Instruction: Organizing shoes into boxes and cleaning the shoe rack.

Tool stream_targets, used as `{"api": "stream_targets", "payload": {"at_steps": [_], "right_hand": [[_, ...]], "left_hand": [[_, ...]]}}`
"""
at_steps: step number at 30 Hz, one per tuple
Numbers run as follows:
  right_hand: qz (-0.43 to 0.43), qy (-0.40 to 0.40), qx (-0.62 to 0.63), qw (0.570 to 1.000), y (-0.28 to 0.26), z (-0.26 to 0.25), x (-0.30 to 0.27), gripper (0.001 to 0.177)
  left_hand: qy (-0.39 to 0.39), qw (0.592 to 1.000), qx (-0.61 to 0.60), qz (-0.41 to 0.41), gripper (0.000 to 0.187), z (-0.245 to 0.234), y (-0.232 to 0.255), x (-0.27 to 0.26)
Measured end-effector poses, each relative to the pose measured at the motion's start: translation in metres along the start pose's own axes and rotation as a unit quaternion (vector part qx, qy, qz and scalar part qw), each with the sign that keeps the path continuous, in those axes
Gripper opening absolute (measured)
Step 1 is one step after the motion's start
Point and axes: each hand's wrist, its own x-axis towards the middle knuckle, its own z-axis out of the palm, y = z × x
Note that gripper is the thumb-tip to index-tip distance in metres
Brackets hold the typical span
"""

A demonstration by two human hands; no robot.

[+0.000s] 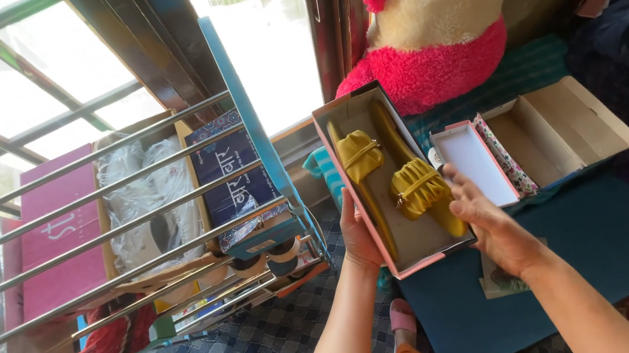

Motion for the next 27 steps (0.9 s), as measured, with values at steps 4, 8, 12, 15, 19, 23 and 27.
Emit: {"api": "stream_targets", "payload": {"at_steps": [4,8,12,15,19,23,27], "right_hand": [[0.167,-0.036,0.14,0.975,0.0,0.016,-0.011,0.105],[0.116,-0.032,0.176,0.977,0.01,0.021,-0.019,0.098],[0.086,-0.013,0.239,0.967,0.009,0.024,-0.031,0.091],[0.075,0.003,0.192,0.978,0.01,0.018,-0.041,0.088],[0.063,-0.002,0.203,0.977,0.001,0.018,-0.051,0.088],[0.064,-0.026,0.224,0.972,0.003,0.002,-0.047,0.088],[0.083,0.01,0.304,0.949,0.055,-0.061,0.015,0.079]], "left_hand": [[-0.006,0.999,0.035,-0.023,0.077,-0.008,0.01,0.007],[0.044,0.992,0.094,-0.064,0.079,-0.005,0.015,0.007],[0.058,0.959,0.278,-0.003,0.102,0.009,0.019,-0.005],[0.117,0.895,0.424,-0.077,0.123,0.055,0.033,-0.019],[0.105,0.859,0.493,-0.089,0.126,0.076,0.036,-0.032],[0.129,0.857,0.491,-0.084,0.121,0.071,0.033,-0.024],[0.1,0.905,0.411,-0.037,0.098,0.052,0.041,-0.003]]}}
